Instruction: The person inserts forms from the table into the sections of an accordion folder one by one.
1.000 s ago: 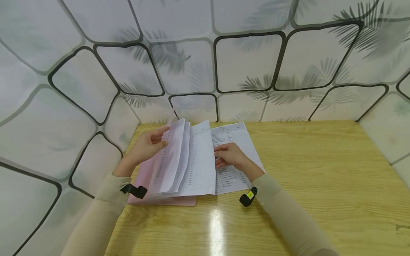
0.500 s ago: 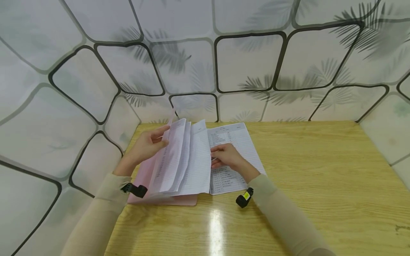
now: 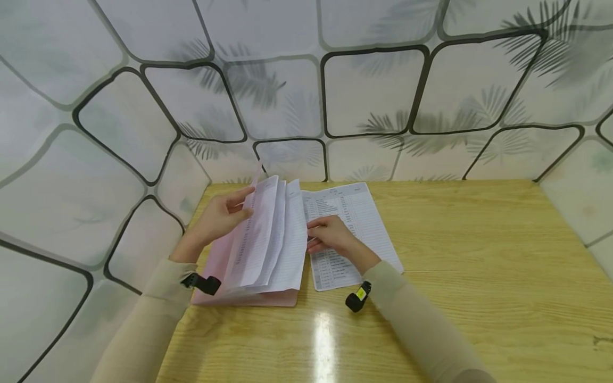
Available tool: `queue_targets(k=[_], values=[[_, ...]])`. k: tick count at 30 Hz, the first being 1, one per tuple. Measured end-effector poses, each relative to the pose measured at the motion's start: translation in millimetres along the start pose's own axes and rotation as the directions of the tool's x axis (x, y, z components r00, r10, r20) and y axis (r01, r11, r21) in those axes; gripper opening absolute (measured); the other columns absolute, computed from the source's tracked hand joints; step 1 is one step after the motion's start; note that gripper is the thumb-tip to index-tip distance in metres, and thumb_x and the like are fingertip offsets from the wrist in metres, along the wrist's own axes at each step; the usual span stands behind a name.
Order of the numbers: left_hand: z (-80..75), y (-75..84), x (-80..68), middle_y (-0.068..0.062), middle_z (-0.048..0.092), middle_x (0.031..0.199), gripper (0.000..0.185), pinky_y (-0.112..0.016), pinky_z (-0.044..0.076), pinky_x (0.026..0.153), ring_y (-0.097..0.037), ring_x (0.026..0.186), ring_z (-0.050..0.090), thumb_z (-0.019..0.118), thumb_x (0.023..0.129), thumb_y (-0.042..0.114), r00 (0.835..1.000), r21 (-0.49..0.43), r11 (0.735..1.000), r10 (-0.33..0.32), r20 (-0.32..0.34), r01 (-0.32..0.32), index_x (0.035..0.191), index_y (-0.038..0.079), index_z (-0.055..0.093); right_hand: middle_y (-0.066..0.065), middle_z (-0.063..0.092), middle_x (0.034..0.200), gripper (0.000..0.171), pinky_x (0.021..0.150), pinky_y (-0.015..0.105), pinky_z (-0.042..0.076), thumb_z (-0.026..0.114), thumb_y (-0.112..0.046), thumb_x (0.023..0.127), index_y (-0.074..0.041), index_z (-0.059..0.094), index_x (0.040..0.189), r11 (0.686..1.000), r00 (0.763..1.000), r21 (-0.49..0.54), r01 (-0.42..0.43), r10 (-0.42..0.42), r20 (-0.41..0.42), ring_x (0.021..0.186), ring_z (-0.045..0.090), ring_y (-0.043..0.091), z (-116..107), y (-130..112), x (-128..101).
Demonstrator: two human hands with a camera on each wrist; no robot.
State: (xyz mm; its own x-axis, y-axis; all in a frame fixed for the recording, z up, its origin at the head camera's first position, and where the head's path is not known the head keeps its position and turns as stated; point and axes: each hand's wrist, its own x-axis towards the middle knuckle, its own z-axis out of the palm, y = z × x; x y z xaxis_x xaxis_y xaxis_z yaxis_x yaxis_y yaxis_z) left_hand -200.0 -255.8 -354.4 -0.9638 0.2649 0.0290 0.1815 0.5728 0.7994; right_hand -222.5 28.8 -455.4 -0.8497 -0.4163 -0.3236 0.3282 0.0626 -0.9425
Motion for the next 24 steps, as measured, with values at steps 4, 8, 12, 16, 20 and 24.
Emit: queue_targets(k=[4, 8, 12, 16, 20, 24], values=[[-0.7, -0.4, 0.1, -0.021, 0.043, 0.164, 0.058, -0.054, 0.047, 0.112, -0.048, 0.143, 0.050, 0.062, 0.101, 0.002, 1.000, 0.003, 1.000, 0.002, 0.000, -0.002, 0.156, -0.004, 0.045, 0.014, 0.065, 0.095, 0.040, 0.066, 0.031, 0.065, 0.055, 0.002, 0.103, 0.016, 0.055, 0.140, 1.000, 1.000, 0.009, 0.006, -0.006, 0.005, 0.063, 0.072, 0.015, 6, 1, 2], [-1.2, -0.9, -0.4, -0.021, 0.044, 0.164, 0.057, -0.054, 0.047, 0.113, -0.048, 0.143, 0.050, 0.062, 0.101, 0.003, 1.000, 0.005, 1.000, 0.006, -0.002, -0.006, 0.156, -0.003, 0.046, 0.013, 0.065, 0.091, 0.038, 0.065, 0.031, 0.065, 0.055, 0.003, 0.102, 0.017, 0.056, 0.138, 1.000, 1.000, 0.011, 0.012, -0.012, 0.013, 0.061, 0.072, 0.015, 13, 2, 4], [-1.7, -1.2, -1.2, -0.021, 0.045, 0.163, 0.057, -0.054, 0.047, 0.112, -0.048, 0.143, 0.050, 0.063, 0.101, 0.003, 1.000, 0.006, 1.000, 0.014, -0.002, -0.014, 0.156, -0.003, 0.047, 0.013, 0.065, 0.090, 0.036, 0.065, 0.032, 0.065, 0.055, 0.004, 0.102, 0.017, 0.056, 0.136, 1.000, 1.000, 0.002, 0.008, -0.008, 0.018, 0.061, 0.072, 0.015, 19, 4, 5], [-2.1, -0.8, -2.5, -0.021, 0.045, 0.163, 0.057, -0.053, 0.047, 0.112, -0.048, 0.143, 0.050, 0.063, 0.101, 0.003, 1.000, 0.001, 1.000, 0.014, 0.002, -0.014, 0.156, -0.003, 0.046, 0.015, 0.066, 0.091, 0.035, 0.065, 0.032, 0.065, 0.055, 0.004, 0.102, 0.018, 0.057, 0.135, 1.000, 1.000, 0.009, 0.012, -0.012, 0.021, 0.062, 0.072, 0.016, 24, 4, 5], [-2.4, 0.3, -3.7, -0.020, 0.044, 0.164, 0.058, -0.052, 0.047, 0.112, -0.047, 0.144, 0.050, 0.063, 0.101, 0.002, 1.000, -0.004, 1.000, 0.011, 0.006, -0.011, 0.156, -0.002, 0.046, 0.015, 0.066, 0.088, 0.034, 0.064, 0.032, 0.065, 0.055, 0.004, 0.102, 0.018, 0.057, 0.133, 1.000, 0.999, 0.019, 0.010, -0.011, 0.031, 0.061, 0.072, 0.016, 27, 5, 5], [-2.5, 1.9, -4.5, -0.019, 0.044, 0.164, 0.058, -0.051, 0.047, 0.111, -0.045, 0.143, 0.051, 0.063, 0.101, 0.002, 1.000, -0.005, 1.000, 0.002, 0.005, -0.002, 0.156, -0.001, 0.046, 0.013, 0.068, 0.084, 0.032, 0.062, 0.030, 0.065, 0.055, 0.004, 0.102, 0.017, 0.057, 0.131, 0.999, 0.999, 0.032, 0.002, -0.004, 0.036, 0.060, 0.071, 0.015, 30, 7, 7]])
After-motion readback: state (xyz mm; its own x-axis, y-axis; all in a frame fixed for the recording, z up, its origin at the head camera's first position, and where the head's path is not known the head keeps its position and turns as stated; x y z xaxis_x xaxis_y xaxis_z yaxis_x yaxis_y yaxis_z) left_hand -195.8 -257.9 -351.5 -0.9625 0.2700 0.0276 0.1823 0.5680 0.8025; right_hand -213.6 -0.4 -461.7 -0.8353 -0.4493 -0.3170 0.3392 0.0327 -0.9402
